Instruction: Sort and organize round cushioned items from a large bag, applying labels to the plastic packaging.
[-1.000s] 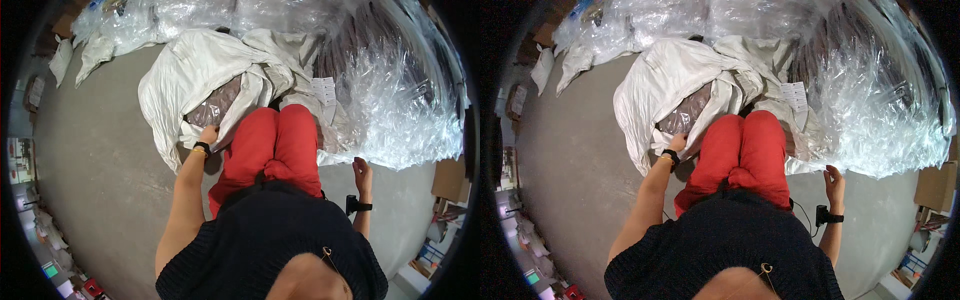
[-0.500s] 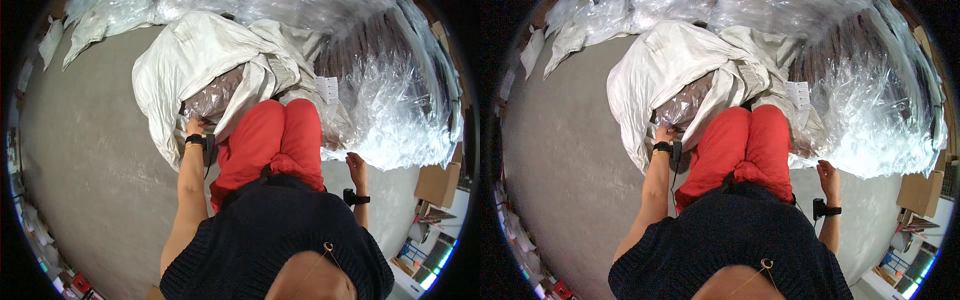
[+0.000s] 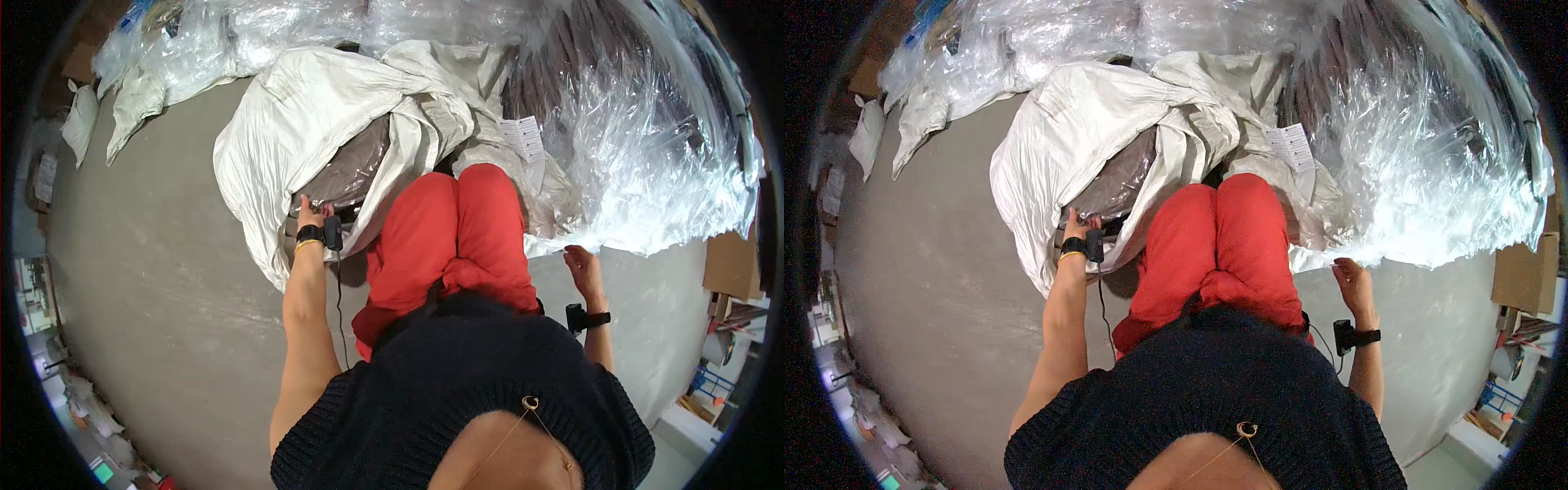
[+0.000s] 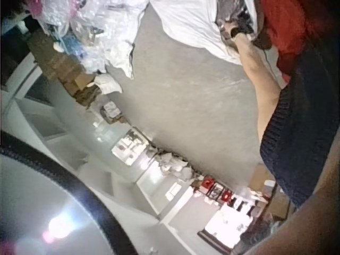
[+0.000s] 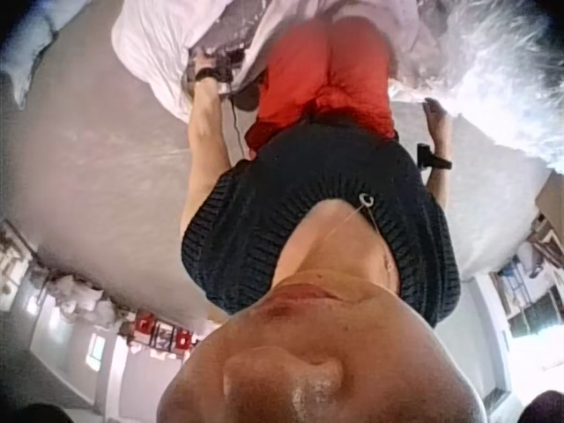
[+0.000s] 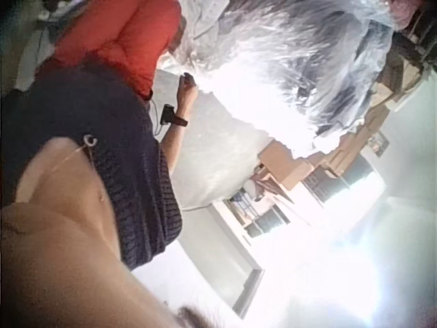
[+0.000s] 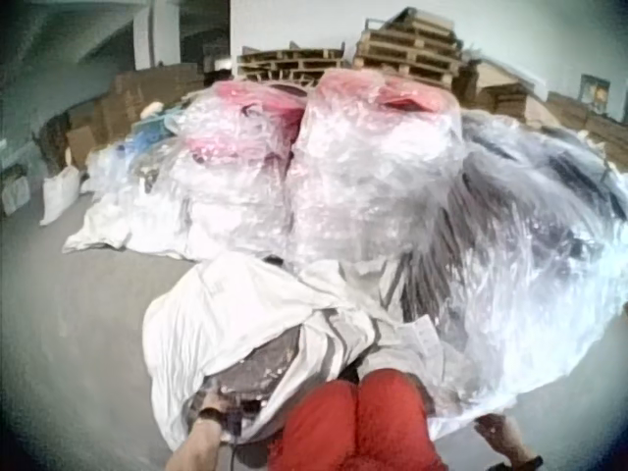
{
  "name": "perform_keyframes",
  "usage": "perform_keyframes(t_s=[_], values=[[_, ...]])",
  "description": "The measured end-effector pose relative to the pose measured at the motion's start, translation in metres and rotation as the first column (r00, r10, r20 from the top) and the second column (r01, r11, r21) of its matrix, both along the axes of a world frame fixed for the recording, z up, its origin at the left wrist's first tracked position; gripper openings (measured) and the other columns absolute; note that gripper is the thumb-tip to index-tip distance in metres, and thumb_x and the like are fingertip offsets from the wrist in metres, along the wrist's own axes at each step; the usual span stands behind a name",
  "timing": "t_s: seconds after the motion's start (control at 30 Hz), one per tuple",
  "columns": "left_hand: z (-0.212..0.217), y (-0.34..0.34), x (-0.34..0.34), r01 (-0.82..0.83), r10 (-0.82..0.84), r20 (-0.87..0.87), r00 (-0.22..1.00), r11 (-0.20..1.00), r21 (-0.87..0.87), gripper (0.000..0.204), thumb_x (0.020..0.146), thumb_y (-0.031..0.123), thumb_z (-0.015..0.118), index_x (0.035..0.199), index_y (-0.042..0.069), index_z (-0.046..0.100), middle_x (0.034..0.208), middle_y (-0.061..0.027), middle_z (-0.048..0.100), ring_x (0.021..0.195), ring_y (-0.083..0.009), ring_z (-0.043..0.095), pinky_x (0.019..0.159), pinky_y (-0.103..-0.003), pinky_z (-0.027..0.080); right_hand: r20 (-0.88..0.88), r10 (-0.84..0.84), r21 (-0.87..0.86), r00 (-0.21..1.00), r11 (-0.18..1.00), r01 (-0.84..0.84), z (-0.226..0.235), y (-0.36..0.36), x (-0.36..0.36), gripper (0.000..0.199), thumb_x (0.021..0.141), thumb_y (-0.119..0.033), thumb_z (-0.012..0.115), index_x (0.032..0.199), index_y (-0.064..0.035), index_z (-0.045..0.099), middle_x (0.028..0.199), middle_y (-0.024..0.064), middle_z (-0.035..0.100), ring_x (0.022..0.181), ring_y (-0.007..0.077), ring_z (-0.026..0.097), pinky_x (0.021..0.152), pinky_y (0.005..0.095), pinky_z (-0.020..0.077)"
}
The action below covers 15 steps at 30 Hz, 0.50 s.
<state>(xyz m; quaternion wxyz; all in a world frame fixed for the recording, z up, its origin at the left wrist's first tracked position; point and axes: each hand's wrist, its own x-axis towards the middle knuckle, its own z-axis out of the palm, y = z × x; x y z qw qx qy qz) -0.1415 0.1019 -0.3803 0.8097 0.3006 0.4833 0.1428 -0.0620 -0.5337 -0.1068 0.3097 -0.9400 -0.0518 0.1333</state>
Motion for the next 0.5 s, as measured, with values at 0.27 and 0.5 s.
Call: perform_keyframes(t_s=[0.27, 0.5], values=[[0.150, -0.027, 0.060, 0.023, -0.072, -0.164, 0.984, 0.958, -0.285, 0.066, 0.065, 0.035, 0.072, 0.119, 0.012, 0.041, 0.099, -0.0158, 0.049, 0.081, -0.0292, 0.051, 0.072, -0.043, 0.048, 0.004, -0.028, 0.016, 1.000, 0.999, 0.028, 0.030, 0.006, 0.001, 0.020, 0.082, -0.011, 0.058, 0.098, 0.0015, 0.059, 0.088, 0.0151, 0.065, 0.079, 0.0197, 0.063, 0.068, 0.0291, 0.0472], [0.129, -0.006, 0.066, 0.405, -0.371, -0.192, 0.909, 0.672, 0.620, 0.065, 0.075, 0.027, 0.066, 0.130, 0.009, 0.036, 0.127, -0.0136, 0.041, 0.099, -0.0266, 0.049, 0.085, -0.034, 0.042, 0.073, 0.154, 0.265, 0.985, 0.949, -0.168, 0.102, 0.095, 0.005, 0.021, 0.082, -0.011, 0.058, 0.097, 0.0048, 0.058, 0.084, 0.0146, 0.064, 0.083, 0.0172, 0.062, 0.070, 0.0276, 0.0468]])
